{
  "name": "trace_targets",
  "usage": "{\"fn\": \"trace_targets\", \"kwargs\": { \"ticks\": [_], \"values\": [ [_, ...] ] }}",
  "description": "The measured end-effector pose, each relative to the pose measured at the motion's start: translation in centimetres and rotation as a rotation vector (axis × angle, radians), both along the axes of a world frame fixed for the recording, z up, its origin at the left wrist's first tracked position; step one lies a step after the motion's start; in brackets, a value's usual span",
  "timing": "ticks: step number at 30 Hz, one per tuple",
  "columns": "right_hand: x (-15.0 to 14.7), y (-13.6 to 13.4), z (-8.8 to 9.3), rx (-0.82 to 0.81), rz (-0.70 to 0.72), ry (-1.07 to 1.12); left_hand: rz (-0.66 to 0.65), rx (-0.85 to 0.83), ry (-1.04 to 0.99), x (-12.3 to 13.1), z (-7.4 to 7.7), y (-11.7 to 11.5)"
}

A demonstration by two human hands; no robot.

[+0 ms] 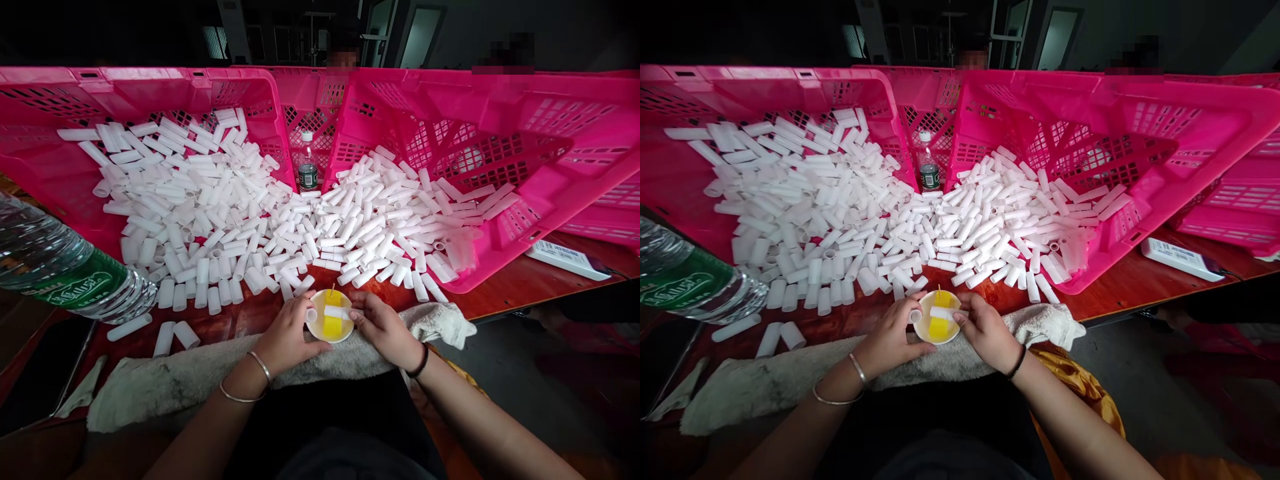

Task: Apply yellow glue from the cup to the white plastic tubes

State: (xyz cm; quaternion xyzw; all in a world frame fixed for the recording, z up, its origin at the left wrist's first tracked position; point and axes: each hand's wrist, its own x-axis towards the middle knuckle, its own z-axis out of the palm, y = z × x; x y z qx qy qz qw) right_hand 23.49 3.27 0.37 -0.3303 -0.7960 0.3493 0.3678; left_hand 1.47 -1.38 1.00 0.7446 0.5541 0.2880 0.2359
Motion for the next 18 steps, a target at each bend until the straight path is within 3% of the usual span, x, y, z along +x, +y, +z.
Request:
{"fn": "trace_targets", "kwargs": {
  "ticks": [4,6,10,12,15,18],
  "values": [
    [0.07,-0.63,0.31,0.209,0.07,-0.073,0.007,0.001,-0.006,0.1,0.13,-0.01],
    [0.14,-0.85,0.3,0.187,0.096,-0.059,0.012,-0.002,-0.01,0.13,0.08,-0.01],
    [0.16,-1.07,0.02,-0.049,0.04,0.022,0.028,-0.014,-0.02,0.11,-0.09,-0.09],
    [0.21,-1.05,-0.06,0.019,0.028,-0.006,0.029,-0.011,-0.01,0.07,-0.12,-0.12],
    [0.38,-1.01,-0.15,0.256,0.057,-0.08,0.02,0.012,-0.003,0.02,-0.14,-0.11],
    [0.44,-1.17,-0.37,0.196,0.069,-0.042,0.015,0.005,0.001,0.01,-0.2,-0.07]
  ]
}}
